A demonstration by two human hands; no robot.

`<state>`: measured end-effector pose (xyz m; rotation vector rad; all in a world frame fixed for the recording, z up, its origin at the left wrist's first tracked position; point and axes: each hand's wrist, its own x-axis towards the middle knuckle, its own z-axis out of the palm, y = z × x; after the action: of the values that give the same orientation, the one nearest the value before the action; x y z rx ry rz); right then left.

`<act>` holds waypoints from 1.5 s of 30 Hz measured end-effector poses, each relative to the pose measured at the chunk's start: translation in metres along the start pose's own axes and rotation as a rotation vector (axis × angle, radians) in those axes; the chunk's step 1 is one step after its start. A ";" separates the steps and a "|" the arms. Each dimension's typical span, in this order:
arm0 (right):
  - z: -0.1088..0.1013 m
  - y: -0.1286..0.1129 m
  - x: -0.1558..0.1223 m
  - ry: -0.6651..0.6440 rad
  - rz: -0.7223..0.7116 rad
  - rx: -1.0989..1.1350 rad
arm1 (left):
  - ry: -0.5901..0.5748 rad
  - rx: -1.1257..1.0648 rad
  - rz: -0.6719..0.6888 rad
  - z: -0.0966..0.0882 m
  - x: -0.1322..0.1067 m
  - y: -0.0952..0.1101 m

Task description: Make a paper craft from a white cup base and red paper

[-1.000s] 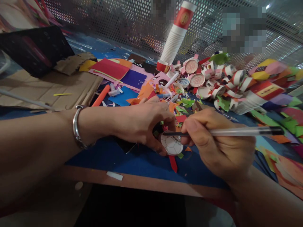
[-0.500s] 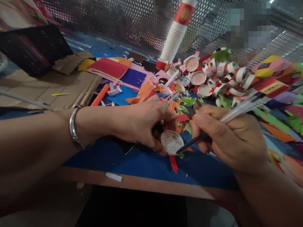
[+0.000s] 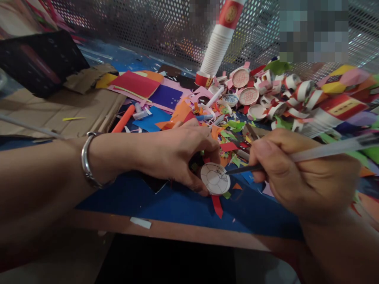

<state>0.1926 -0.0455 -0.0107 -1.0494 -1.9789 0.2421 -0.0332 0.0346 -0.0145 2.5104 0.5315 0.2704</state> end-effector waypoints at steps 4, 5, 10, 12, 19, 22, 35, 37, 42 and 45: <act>0.000 -0.003 0.002 -0.029 -0.100 -0.126 | -0.003 -0.003 0.039 -0.001 0.000 0.000; 0.001 -0.004 0.002 -0.031 -0.109 -0.124 | -0.003 -0.006 0.049 -0.001 0.001 0.000; 0.001 -0.003 0.002 -0.037 -0.123 -0.142 | 0.003 -0.008 0.053 -0.001 0.001 -0.001; 0.001 -0.003 0.002 -0.033 -0.109 -0.147 | 0.000 -0.007 0.044 -0.001 0.000 -0.001; 0.002 -0.003 0.001 -0.029 -0.111 -0.149 | -0.010 0.001 0.036 -0.002 0.000 0.000; 0.001 -0.002 0.001 -0.020 -0.110 -0.182 | -0.012 -0.016 0.026 -0.002 0.000 0.001; 0.004 -0.004 -0.001 -0.005 -0.109 -0.175 | -0.012 -0.020 0.041 -0.002 0.000 0.001; 0.004 -0.004 -0.001 -0.001 -0.122 -0.178 | -0.015 -0.021 0.035 -0.002 0.000 0.002; 0.005 -0.004 -0.001 0.003 -0.121 -0.189 | -0.015 -0.030 0.047 -0.002 0.001 0.001; 0.005 -0.003 -0.001 0.010 -0.122 -0.227 | -0.009 -0.032 0.053 -0.001 0.001 0.000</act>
<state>0.1876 -0.0476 -0.0129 -1.0626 -2.0880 -0.0554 -0.0331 0.0354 -0.0134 2.4958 0.4538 0.2851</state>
